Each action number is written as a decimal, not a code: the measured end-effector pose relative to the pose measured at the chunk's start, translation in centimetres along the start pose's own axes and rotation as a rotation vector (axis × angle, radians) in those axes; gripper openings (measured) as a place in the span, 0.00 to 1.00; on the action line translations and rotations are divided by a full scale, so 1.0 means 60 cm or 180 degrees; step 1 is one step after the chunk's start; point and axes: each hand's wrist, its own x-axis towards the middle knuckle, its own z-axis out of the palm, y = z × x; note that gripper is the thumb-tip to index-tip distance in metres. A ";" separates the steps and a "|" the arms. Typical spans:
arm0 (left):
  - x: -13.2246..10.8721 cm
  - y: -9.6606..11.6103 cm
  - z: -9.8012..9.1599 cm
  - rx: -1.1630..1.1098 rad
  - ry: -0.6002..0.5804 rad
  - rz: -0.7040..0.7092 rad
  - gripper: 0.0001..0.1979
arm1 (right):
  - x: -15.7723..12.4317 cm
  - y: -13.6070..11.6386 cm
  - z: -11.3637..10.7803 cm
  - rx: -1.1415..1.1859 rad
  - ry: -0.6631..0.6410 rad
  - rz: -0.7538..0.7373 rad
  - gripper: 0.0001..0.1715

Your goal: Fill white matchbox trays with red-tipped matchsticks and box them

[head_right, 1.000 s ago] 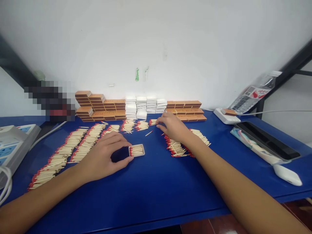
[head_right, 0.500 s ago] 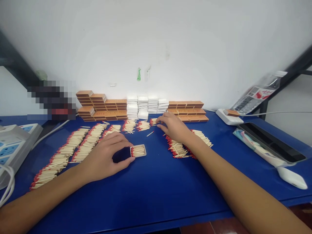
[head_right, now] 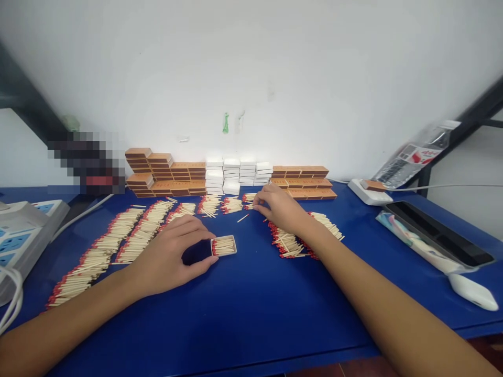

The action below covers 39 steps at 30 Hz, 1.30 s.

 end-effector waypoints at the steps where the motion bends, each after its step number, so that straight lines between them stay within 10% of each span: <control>1: 0.000 0.000 0.000 0.0001 0.0009 0.0006 0.11 | 0.000 0.000 -0.001 0.0015 -0.0005 0.0008 0.10; 14: 0.002 -0.009 -0.001 0.0269 0.0148 -0.0246 0.11 | -0.001 0.001 -0.002 -0.0038 -0.0203 0.0098 0.10; 27: 0.006 -0.015 -0.001 0.0321 0.0346 -0.0328 0.11 | -0.014 -0.192 0.005 -0.0201 0.0057 -0.0769 0.12; 39: 0.006 -0.010 -0.006 0.0241 0.0160 -0.0256 0.11 | -0.008 -0.039 -0.012 -0.0049 0.0077 -0.0030 0.09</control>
